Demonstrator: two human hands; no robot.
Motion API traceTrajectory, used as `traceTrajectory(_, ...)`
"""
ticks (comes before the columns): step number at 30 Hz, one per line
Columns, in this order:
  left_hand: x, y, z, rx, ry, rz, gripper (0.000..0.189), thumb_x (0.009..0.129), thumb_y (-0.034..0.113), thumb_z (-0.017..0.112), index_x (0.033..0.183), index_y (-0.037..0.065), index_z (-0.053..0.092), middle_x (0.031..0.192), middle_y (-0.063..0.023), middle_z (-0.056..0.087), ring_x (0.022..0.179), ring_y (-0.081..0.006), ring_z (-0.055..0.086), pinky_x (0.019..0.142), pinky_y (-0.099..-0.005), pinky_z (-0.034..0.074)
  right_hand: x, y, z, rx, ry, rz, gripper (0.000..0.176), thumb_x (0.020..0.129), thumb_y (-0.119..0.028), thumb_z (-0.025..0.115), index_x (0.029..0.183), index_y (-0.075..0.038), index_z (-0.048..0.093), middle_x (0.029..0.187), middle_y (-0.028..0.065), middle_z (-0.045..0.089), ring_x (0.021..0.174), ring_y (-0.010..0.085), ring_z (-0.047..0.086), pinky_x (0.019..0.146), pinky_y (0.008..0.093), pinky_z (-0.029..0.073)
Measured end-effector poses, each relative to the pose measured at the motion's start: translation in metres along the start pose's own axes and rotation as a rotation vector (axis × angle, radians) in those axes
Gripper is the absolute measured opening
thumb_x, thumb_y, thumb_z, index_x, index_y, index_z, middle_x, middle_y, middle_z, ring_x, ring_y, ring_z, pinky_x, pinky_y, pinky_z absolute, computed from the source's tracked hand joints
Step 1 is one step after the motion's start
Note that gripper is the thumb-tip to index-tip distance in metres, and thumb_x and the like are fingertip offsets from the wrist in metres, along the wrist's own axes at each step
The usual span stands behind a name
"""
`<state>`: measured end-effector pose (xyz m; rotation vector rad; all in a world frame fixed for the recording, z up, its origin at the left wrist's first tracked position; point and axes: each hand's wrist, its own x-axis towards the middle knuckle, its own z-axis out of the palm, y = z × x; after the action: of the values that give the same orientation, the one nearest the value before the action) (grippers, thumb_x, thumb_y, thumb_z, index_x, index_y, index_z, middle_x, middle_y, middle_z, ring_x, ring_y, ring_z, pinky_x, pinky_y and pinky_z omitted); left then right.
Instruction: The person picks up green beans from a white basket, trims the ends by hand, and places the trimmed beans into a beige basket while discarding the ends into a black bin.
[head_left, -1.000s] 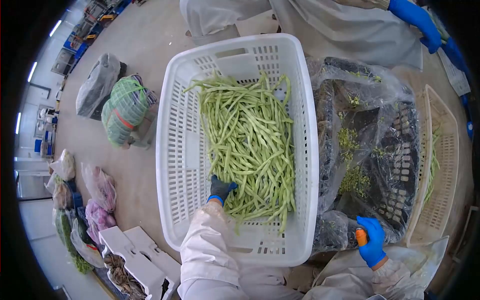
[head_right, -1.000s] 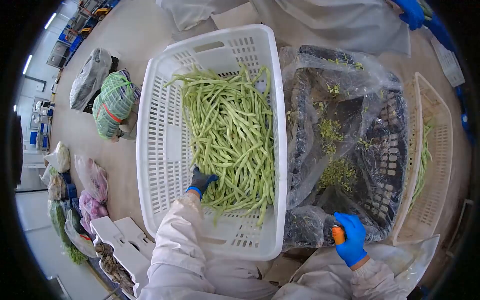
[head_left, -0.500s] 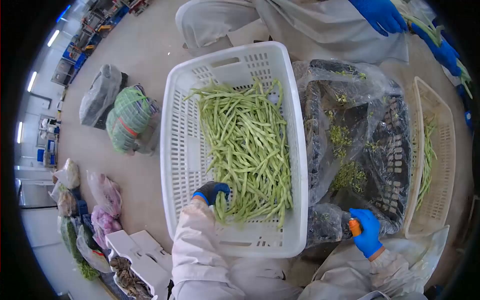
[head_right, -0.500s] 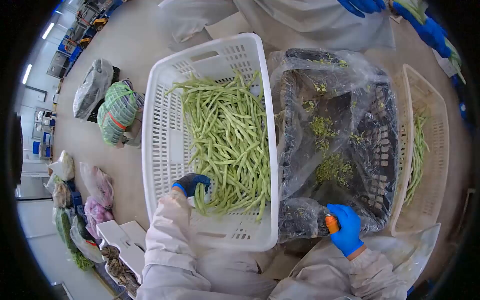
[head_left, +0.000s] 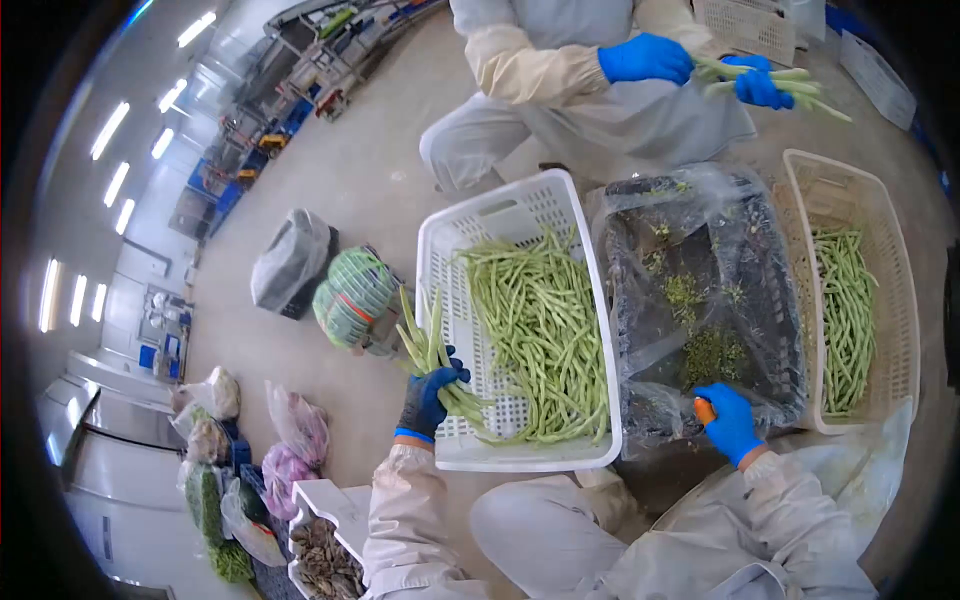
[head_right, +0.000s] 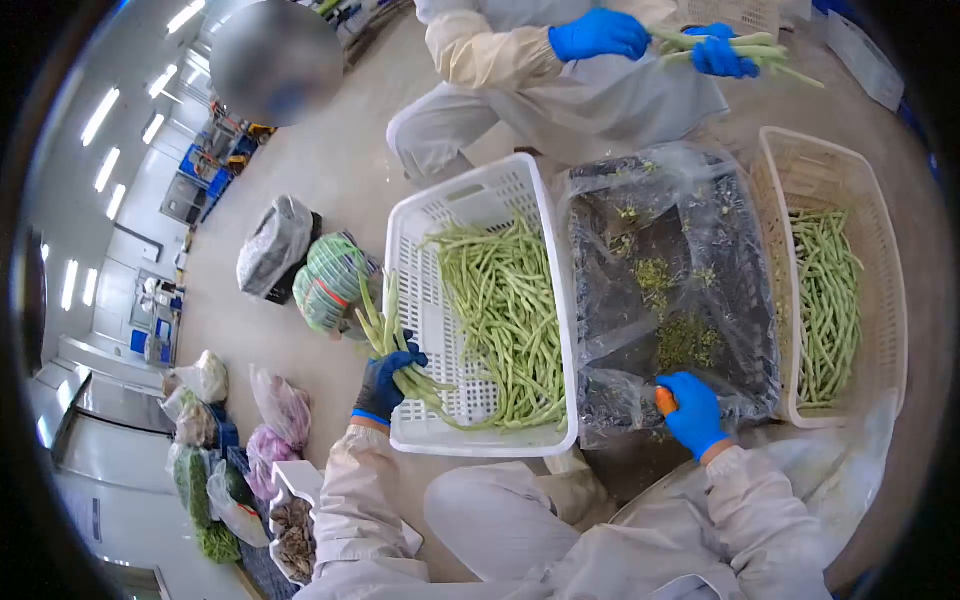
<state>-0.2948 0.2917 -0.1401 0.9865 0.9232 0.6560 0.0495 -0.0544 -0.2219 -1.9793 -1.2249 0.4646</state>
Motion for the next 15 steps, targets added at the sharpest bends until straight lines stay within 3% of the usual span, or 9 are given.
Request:
traceTrajectory(2, -0.003, 0.016, 0.024, -0.014, -0.055, 0.082, 0.054, 0.072, 0.001, 0.059, 0.123, -0.004, 0.044, 0.087, -0.0094, 0.058, 0.078, -0.0251, 0.06, 0.075, -0.0366, 0.051, 0.0, 0.012, 0.003, 0.109, 0.072, 0.001, 0.023, 0.086, -0.016, 0.06, 0.105, -0.003, 0.061, 0.094, 0.0133, 0.06, 0.086, 0.0274, 0.06, 0.075, 0.0342, 0.047)
traceTrajectory(6, -0.034, 0.038, 0.102, -0.106, -0.233, 0.194, 0.059, 0.072, 0.006, 0.057, 0.128, -0.004, 0.041, 0.087, -0.0095, 0.056, 0.075, -0.0237, 0.059, 0.072, -0.0356, 0.05, 0.002, -0.017, -0.032, 0.28, 0.145, 0.074, 0.026, 0.086, -0.013, 0.06, 0.11, -0.004, 0.06, 0.099, 0.0144, 0.061, 0.089, 0.0271, 0.061, 0.077, 0.0352, 0.048)
traceTrajectory(8, -0.062, 0.038, 0.15, -0.274, -0.386, 0.088, 0.063, 0.069, 0.007, 0.056, 0.129, -0.005, 0.04, 0.087, -0.0092, 0.056, 0.071, -0.0213, 0.056, 0.066, -0.0339, 0.047, 0.014, -0.049, -0.061, 0.378, 0.155, -0.017, 0.033, 0.088, -0.012, 0.058, 0.12, -0.006, 0.055, 0.102, 0.0127, 0.061, 0.093, 0.0237, 0.061, 0.081, 0.0331, 0.047)
traceTrajectory(11, -0.113, 0.025, 0.217, -0.227, -0.495, -0.028, 0.069, 0.065, 0.01, 0.056, 0.129, -0.008, 0.038, 0.076, -0.009, 0.054, 0.062, -0.0201, 0.052, 0.061, -0.0324, 0.044, 0.022, -0.098, -0.117, 0.515, 0.172, -0.129, 0.043, 0.09, -0.012, 0.055, 0.132, -0.01, 0.046, 0.11, 0.014, 0.058, 0.099, 0.0237, 0.059, 0.087, 0.0335, 0.046)
traceTrajectory(14, -0.147, 0.005, 0.243, -0.208, -0.667, -0.109, 0.071, 0.066, 0.012, 0.057, 0.13, -0.007, 0.037, 0.073, -0.0089, 0.052, 0.058, -0.0194, 0.049, 0.057, -0.0309, 0.041, 0.025, -0.128, -0.162, 0.527, 0.162, -0.371, 0.045, 0.09, -0.01, 0.052, 0.135, -0.01, 0.043, 0.118, 0.0135, 0.053, 0.1, 0.0244, 0.056, 0.091, 0.0346, 0.044)
traceTrajectory(15, -0.156, 0.003, 0.25, -0.198, -0.695, -0.135, 0.071, 0.066, 0.012, 0.057, 0.13, -0.007, 0.037, 0.073, -0.0089, 0.052, 0.058, -0.0194, 0.049, 0.057, -0.0309, 0.041, 0.025, -0.131, -0.169, 0.519, 0.192, -0.346, 0.045, 0.09, -0.01, 0.052, 0.135, -0.01, 0.043, 0.118, 0.0135, 0.053, 0.1, 0.0244, 0.056, 0.091, 0.0346, 0.044)
